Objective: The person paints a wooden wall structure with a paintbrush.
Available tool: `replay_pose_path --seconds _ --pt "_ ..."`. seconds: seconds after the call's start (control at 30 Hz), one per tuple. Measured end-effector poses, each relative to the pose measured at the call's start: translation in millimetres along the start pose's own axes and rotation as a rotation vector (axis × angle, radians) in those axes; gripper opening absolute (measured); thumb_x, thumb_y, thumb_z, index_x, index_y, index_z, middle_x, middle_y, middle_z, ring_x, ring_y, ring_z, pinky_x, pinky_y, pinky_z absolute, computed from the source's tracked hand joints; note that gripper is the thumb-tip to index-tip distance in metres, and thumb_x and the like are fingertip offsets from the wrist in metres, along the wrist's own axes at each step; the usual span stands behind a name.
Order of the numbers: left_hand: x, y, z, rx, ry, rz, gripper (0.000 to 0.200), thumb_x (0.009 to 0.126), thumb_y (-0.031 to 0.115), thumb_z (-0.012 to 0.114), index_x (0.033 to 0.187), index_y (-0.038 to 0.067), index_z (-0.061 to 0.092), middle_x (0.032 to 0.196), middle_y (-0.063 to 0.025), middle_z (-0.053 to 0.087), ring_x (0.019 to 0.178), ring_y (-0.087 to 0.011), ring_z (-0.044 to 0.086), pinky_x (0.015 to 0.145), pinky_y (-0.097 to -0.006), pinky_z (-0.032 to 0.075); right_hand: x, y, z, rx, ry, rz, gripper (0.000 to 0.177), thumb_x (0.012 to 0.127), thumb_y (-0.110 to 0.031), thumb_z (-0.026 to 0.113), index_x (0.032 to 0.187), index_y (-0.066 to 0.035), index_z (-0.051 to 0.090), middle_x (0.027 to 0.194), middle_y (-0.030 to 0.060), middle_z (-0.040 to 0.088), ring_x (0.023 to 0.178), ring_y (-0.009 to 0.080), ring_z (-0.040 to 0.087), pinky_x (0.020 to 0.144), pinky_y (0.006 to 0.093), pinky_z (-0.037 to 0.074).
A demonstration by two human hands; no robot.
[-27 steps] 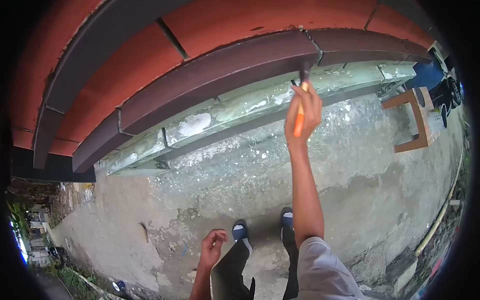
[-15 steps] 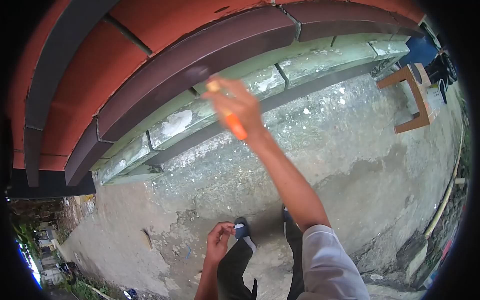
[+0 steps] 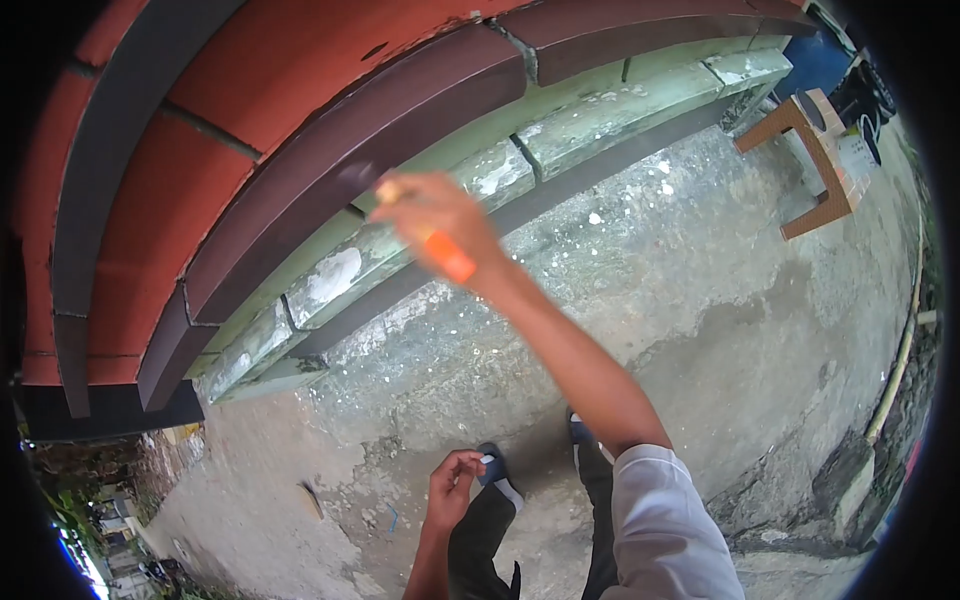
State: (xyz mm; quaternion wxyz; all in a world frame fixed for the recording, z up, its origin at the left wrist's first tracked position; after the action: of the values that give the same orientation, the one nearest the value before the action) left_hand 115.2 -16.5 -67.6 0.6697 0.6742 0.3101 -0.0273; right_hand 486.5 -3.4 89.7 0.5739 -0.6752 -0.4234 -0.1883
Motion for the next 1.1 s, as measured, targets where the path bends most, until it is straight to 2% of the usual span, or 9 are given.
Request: replay_pose_path --seconds 0.1,0.17,0.3,0.47,0.63,0.73,0.9,1.0,1.1 --pt "-1 0 9 -0.011 -0.033 0.002 0.016 0.104 0.006 0.056 0.115 0.001 0.066 0.096 -0.0066 0.070 0.090 -0.0133 0.068 0.085 -0.0288 0.054 15 36 -83 -0.255 0.222 -0.014 0.025 0.087 -0.004 0.068 0.105 -0.015 0.080 0.118 0.0091 0.071 0.105 0.0264 0.069 0.085 0.0371 0.059" --pt "-2 -4 12 0.000 -0.057 0.012 0.019 0.107 0.014 0.055 0.117 0.001 0.065 0.098 -0.0061 0.071 0.092 -0.0133 0.068 0.086 -0.0292 0.053 11 52 -123 -0.276 0.459 0.177 0.027 0.086 0.000 0.068 0.104 -0.015 0.081 0.115 0.0092 0.071 0.104 0.0256 0.069 0.081 0.0357 0.059" --pt "2 -2 18 0.001 -0.036 -0.005 0.020 0.102 0.000 0.056 0.120 0.003 0.064 0.095 -0.0070 0.070 0.090 -0.0141 0.068 0.083 -0.0289 0.055 24 30 -93 -0.495 0.364 -0.018 0.031 0.078 -0.002 0.076 0.105 -0.018 0.081 0.115 0.0099 0.070 0.103 0.0253 0.069 0.083 0.0358 0.059" --pt "11 12 35 0.023 -0.075 0.031 0.024 0.101 -0.002 0.056 0.124 0.004 0.062 0.095 -0.0056 0.068 0.089 -0.0144 0.068 0.082 -0.0293 0.055 18 -9 -40 -0.026 0.072 -0.121 0.031 0.075 -0.003 0.079 0.102 -0.018 0.081 0.116 0.0106 0.070 0.107 0.0266 0.068 0.087 0.0331 0.058" --pt "5 4 34 0.016 -0.069 0.047 0.028 0.101 -0.003 0.055 0.128 0.005 0.058 0.095 -0.0054 0.067 0.089 -0.0143 0.068 0.083 -0.0298 0.055 25 55 -135 -0.123 0.358 0.254 0.025 0.082 0.001 0.070 0.100 -0.012 0.081 0.115 0.0136 0.071 0.103 0.0279 0.069 0.085 0.0406 0.056" --pt "-3 -5 31 0.011 -0.055 0.031 0.028 0.101 -0.003 0.056 0.129 0.005 0.058 0.095 -0.0055 0.066 0.089 -0.0144 0.068 0.083 -0.0301 0.055 20 50 -141 -0.452 0.524 0.058 0.024 0.081 0.001 0.071 0.098 -0.012 0.081 0.116 0.0148 0.071 0.103 0.0292 0.069 0.084 0.0400 0.056" --pt "-8 -4 37 -0.018 -0.047 0.011 0.027 0.102 -0.001 0.056 0.128 0.005 0.058 0.095 -0.0062 0.067 0.089 -0.0146 0.068 0.084 -0.0303 0.055 -13 18 -39 -0.208 0.123 -0.112 0.019 0.079 -0.001 0.074 0.094 -0.011 0.080 0.122 0.0139 0.071 0.107 0.0282 0.068 0.088 0.0359 0.058" --pt "-11 -6 36 -0.005 -0.045 0.001 0.025 0.103 0.001 0.056 0.127 0.004 0.059 0.095 -0.0068 0.068 0.090 -0.0146 0.068 0.084 -0.0303 0.055 -20 25 -44 -0.053 0.098 -0.049 0.017 0.080 0.000 0.072 0.093 -0.009 0.080 0.123 0.0132 0.071 0.108 0.0275 0.068 0.088 0.0358 0.058" --pt "-16 -13 33 -0.005 -0.031 -0.016 0.022 0.103 0.002 0.056 0.125 0.004 0.061 0.096 -0.0072 0.069 0.090 -0.0146 0.068 0.084 -0.0302 0.054 -16 63 -98 -0.265 0.357 0.136 0.014 0.085 0.001 0.067 0.092 -0.006 0.078 0.118 0.0141 0.072 0.105 0.0274 0.068 0.086 0.0382 0.055"
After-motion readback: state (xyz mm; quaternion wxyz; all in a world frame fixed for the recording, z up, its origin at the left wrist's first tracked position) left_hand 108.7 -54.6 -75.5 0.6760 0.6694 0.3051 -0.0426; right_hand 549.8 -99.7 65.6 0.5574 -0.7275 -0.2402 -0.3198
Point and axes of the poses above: each hand's wrist, its own x-axis towards the middle knuckle, its own z-axis out of the palm, y = z × x, the point moved 6 cm from there along x, towards the middle knuckle
